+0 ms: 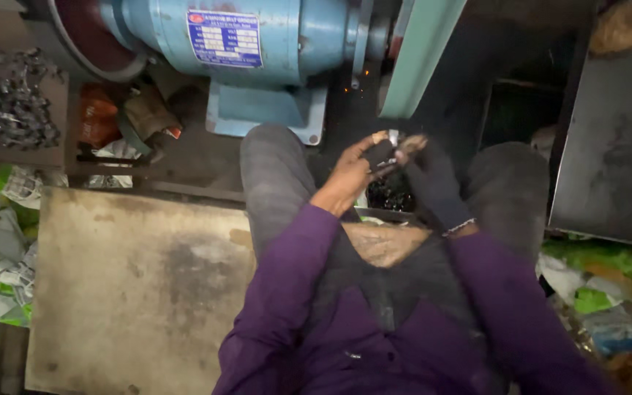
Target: The person sits on the floor at a bench grinder and grinds small metal pieces against the spinning wheel, producing sparks. They place finished pieces into a container between their legs and take new pieces from a nearby tray, repeating the grinding cycle.
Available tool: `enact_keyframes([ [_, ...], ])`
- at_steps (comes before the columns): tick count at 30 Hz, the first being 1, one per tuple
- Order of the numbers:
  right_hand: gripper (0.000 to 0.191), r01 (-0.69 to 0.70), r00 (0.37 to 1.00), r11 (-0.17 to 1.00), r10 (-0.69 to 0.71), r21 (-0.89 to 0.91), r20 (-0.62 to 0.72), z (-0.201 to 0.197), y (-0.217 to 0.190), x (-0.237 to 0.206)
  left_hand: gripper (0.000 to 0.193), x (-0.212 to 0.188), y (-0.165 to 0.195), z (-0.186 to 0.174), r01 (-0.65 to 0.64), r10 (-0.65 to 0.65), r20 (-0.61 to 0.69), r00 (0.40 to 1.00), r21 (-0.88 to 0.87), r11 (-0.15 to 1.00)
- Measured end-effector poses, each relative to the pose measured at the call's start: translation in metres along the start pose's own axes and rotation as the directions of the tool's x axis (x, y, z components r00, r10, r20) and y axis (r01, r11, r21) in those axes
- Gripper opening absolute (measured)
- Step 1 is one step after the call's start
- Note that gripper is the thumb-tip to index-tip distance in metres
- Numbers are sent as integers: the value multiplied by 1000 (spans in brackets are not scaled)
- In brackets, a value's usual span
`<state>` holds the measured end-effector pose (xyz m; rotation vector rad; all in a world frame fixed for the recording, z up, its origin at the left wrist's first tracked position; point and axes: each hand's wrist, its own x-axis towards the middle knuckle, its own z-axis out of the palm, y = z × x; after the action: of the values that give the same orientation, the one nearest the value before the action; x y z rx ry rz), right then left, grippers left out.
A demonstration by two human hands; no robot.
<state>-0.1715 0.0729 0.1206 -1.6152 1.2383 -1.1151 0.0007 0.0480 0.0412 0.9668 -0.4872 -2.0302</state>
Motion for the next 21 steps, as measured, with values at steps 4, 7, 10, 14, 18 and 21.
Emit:
enact_keyframes([
  [4,31,-399,916,882,372,252,149,1,-5,-5,49,7,-3,-16,87,-76,-70,995,161,983],
  [7,28,-337,937,939,342,-73,67,6,4,-1,46,16,-14,-3,-12,28,-229,973,68,998],
  [10,30,39,994,949,-68,-313,-83,8,17,10,52,14,-27,20,-174,158,-129,979,-118,978],
  [14,26,-366,850,775,503,515,-155,9,31,21,47,2,-21,40,-173,228,232,946,-238,956],
  [18,31,-228,947,971,239,77,-214,7,29,11,46,-8,-8,41,-99,142,100,985,-352,931],
  [21,27,-166,986,967,163,-194,-31,11,24,-5,39,-7,-10,34,-186,195,-17,981,228,956],
])
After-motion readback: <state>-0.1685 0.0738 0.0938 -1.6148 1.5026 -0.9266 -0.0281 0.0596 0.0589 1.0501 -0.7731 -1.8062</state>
